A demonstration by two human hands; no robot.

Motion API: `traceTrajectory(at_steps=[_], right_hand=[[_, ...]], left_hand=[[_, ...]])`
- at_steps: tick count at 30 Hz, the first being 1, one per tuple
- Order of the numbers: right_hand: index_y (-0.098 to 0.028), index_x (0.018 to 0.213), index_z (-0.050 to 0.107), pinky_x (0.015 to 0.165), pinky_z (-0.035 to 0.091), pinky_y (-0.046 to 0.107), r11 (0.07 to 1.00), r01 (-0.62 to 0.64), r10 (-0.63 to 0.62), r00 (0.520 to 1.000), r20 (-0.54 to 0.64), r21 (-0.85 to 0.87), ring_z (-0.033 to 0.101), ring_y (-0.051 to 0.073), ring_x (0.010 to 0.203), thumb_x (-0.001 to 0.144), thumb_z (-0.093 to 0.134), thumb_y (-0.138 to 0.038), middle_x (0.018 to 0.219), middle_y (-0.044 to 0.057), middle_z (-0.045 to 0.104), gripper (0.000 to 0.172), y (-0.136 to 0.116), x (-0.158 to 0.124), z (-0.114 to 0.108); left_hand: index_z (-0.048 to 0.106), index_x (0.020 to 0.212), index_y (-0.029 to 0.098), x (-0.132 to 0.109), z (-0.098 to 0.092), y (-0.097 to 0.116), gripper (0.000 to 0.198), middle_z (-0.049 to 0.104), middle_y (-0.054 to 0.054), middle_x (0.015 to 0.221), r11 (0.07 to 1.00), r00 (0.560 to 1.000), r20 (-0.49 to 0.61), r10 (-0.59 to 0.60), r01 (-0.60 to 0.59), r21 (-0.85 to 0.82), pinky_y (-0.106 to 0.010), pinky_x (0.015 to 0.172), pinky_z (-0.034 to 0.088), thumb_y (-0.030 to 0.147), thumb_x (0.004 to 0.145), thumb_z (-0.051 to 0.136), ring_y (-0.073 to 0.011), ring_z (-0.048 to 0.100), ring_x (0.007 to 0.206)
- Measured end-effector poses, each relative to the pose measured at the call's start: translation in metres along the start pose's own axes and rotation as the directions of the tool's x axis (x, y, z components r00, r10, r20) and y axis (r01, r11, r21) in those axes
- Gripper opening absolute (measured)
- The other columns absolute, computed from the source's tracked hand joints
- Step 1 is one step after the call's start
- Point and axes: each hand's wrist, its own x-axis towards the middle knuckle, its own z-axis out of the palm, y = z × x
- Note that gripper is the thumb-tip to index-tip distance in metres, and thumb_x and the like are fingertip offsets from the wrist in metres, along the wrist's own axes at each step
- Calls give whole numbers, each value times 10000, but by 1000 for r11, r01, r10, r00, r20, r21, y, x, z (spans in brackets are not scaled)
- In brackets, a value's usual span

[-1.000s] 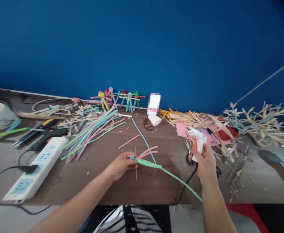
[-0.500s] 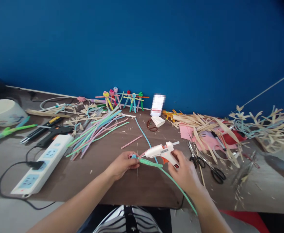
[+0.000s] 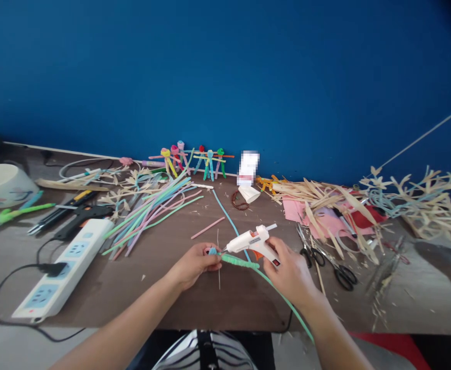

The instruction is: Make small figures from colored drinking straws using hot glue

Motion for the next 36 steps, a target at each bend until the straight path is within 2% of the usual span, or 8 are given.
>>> traceTrajectory(at_steps=[8,13,17,23,29,32,34,36], right_hand=[[-201,997,439,625,440,248,949,-159,162,987,13,272,585,156,727,705,477,-166,855,29,604,297,20,7,-6],[-163,985,401,367,408,207,715,-441,459,881,113,543,539,112,478,717,478,-289,803,38,580,307,64,35,4],[-150,933,428,324,375,166,642,-555,588,799,125,530,525,84,440,734,447,-258,764,29,564,228,86,59,22],[-104,954,474,376,396,194,704,-587,617,785,66,401,534,104,453,738,473,-212,721,61,583,241,92,89,46],[-127,928,561,819,383,333,848,-454,488,870,-69,274,501,218,974,679,573,-198,1026,132,532,259,62,88,22],[-164,889,607,810,378,301,956,-110,100,994,50,274,531,169,878,768,469,-219,909,64,590,192,26,69,13],[-183,886,631,725,404,249,900,-9,-121,955,272,435,553,138,771,767,478,-236,852,27,617,201,4,57,14],[-179,880,641,641,411,220,816,-69,-247,855,455,573,550,120,678,765,482,-250,769,2,628,208,-11,48,20]], left_hand=[[552,644,123,0,-3,0,215,487,41,577,1000,1000,8,-12,12,22,-214,596,445,230,539,705,-59,493,530],[553,642,124,-3,-4,2,189,480,43,576,999,999,38,-2,1,41,-198,600,436,232,570,690,-55,483,540],[550,642,133,-6,-6,1,190,464,53,572,997,1000,17,-8,7,74,-191,591,428,239,571,690,-53,468,532],[540,647,131,-11,-11,3,162,460,48,581,994,1000,19,16,-18,105,-192,598,427,240,618,656,-58,473,550],[519,653,138,-13,-17,8,175,465,52,565,996,999,-16,35,-33,87,-189,572,417,236,615,660,-64,483,537],[517,657,144,-10,-17,7,190,476,52,560,998,999,-10,39,-38,59,-185,546,407,240,602,671,-64,485,520],[517,648,144,-8,-15,7,196,479,51,553,999,1000,14,24,-25,38,-184,541,404,243,593,677,-62,480,512],[522,633,138,-7,-11,8,188,475,48,545,1000,998,56,12,-14,27,-184,544,405,240,596,675,-59,470,511]])
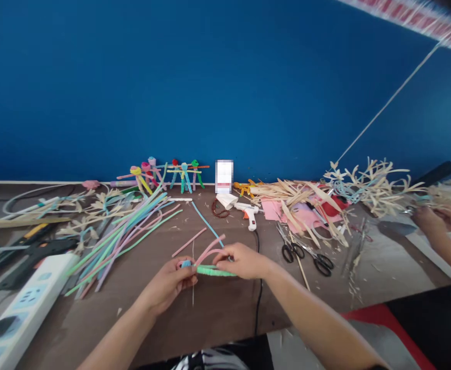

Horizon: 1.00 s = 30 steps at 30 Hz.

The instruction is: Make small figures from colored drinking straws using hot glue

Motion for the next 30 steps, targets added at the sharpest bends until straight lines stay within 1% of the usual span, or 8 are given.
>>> traceTrajectory(at_steps=[2,6,12,17,21,25,27,30], right_hand=[[-167,859,644,619,411,213,982,-45,24,993,118,185,544,112,649,754,500,-260,727,-7,626,200,-2,0,10],[-160,867,628,589,417,208,856,-183,128,981,145,483,536,99,634,720,552,-292,743,-2,615,212,0,0,18],[-168,910,610,554,430,212,760,-287,244,958,153,583,541,92,602,718,547,-288,709,-3,583,235,0,2,32],[-161,902,612,427,382,184,808,-295,327,945,29,509,473,73,497,705,554,-310,671,-9,556,254,-1,5,40],[-129,816,630,540,414,211,857,-175,256,961,-107,485,496,95,582,688,575,-291,666,5,586,213,2,9,45],[-126,813,617,584,417,224,893,-127,207,968,-143,432,520,105,608,697,553,-235,706,18,612,172,2,11,49],[-142,835,611,553,407,213,945,-144,194,970,-146,295,514,103,589,717,515,-184,704,11,609,158,-2,8,49],[-191,890,592,610,410,228,988,-129,107,968,-229,-82,536,124,682,745,466,-124,794,13,595,204,-14,0,48]], left_hand=[[527,611,127,0,4,2,182,471,40,541,1000,999,48,7,-7,7,-185,546,405,234,598,673,-57,460,512],[518,591,124,-2,6,5,204,485,29,557,1000,998,56,5,-4,-24,-191,543,408,225,562,693,-61,473,514],[532,624,126,0,8,2,193,506,30,578,1000,999,53,8,-6,-25,-187,544,414,219,560,688,-60,488,517],[537,619,124,4,10,-2,179,493,34,572,999,998,27,49,-48,-20,-192,551,403,217,561,679,-62,479,522],[537,620,127,6,10,-7,170,466,44,529,994,993,-46,107,-106,38,-189,513,367,240,574,655,-65,451,488],[531,611,132,7,11,-9,131,457,45,493,983,981,-91,169,-160,93,-191,491,334,234,590,612,-74,425,474],[522,589,137,7,12,-8,117,453,46,479,978,975,-124,184,-169,125,-190,480,315,231,593,592,-76,413,467],[515,571,142,9,12,-9,90,436,52,459,967,963,-164,214,-184,179,-190,472,295,216,598,559,-78,392,457]])
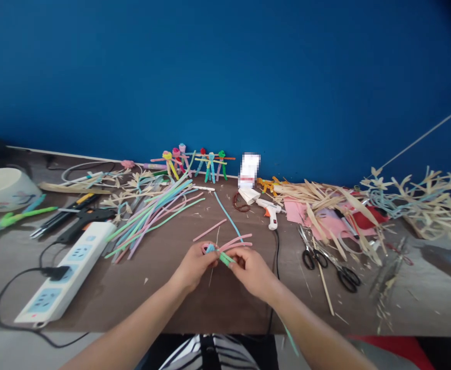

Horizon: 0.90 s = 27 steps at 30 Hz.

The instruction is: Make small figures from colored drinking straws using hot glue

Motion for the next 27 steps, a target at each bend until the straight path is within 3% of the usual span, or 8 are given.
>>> traceTrajectory(at_steps=[2,4,8,12,18,23,27], right_hand=[[-211,937,567,644,411,249,958,66,-76,997,-26,-279,543,140,737,779,425,-119,888,31,567,232,-9,-6,-2],[-204,978,535,613,413,255,862,111,-116,993,21,-495,545,142,706,799,385,-108,928,52,537,253,-16,-10,-3],[-180,1002,488,586,412,255,713,190,-176,980,90,-675,525,161,738,767,402,-64,958,69,499,276,-24,-10,-5],[-173,935,487,632,403,255,687,265,-239,962,134,-677,497,166,799,780,410,-70,925,59,492,202,-25,-5,-11],[-171,847,502,625,356,243,717,319,-236,948,214,-619,491,145,755,837,407,-157,834,40,521,96,-28,3,-22],[-178,819,543,659,327,225,828,255,-187,965,182,-500,518,122,761,837,425,-217,817,22,566,126,-27,11,-27],[-192,786,573,623,318,211,914,133,-97,989,111,-382,534,119,720,787,468,-209,777,1,606,106,-20,16,-25]], left_hand=[[509,565,145,1,0,-1,73,420,56,457,999,1000,-10,19,-19,39,-192,472,287,201,601,537,-78,376,457],[494,550,147,1,1,-1,75,402,59,458,996,999,-9,44,-43,82,-192,470,274,190,603,524,-76,356,458],[474,538,152,1,2,1,67,387,61,468,989,997,6,74,-74,126,-191,468,258,179,586,513,-74,330,463],[451,541,153,1,1,2,60,367,62,482,976,996,3,89,-88,201,-189,468,249,165,586,489,-72,313,476],[415,518,156,0,-1,1,58,331,73,478,938,994,47,103,-113,329,-184,454,225,136,560,449,-67,288,476],[383,506,161,-3,-1,1,96,291,78,475,939,992,89,89,-113,323,-181,439,203,138,572,449,-61,254,463],[439,553,149,-5,-2,1,68,315,76,486,947,990,122,65,-99,304,-177,454,230,164,602,483,-61,275,465]])
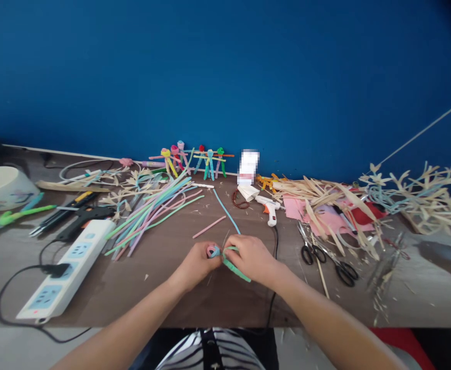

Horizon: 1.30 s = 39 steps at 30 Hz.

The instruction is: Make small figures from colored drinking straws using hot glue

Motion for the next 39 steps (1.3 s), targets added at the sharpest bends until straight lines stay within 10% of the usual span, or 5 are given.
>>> traceTrajectory(at_steps=[13,22,39], right_hand=[[-190,702,606,540,315,188,960,-88,94,996,-8,266,511,96,601,726,516,-216,642,-28,609,96,12,6,10],[-176,797,592,664,328,252,951,211,-244,961,-127,-225,463,147,765,818,439,-170,779,45,545,155,-6,-18,-2],[-194,817,517,576,309,221,945,126,-167,979,-115,-302,518,118,656,851,371,-172,728,15,550,152,-5,-18,14]], left_hand=[[490,595,143,-3,-1,2,105,376,65,491,996,999,-40,-19,22,82,-186,463,255,238,633,513,-71,323,471],[498,566,143,0,-1,2,42,403,61,491,999,998,-60,6,-9,-51,-184,485,271,148,597,471,-73,345,481],[447,540,147,4,0,1,85,345,64,494,998,1000,9,16,-15,-60,-187,476,253,176,616,469,-69,306,483]])
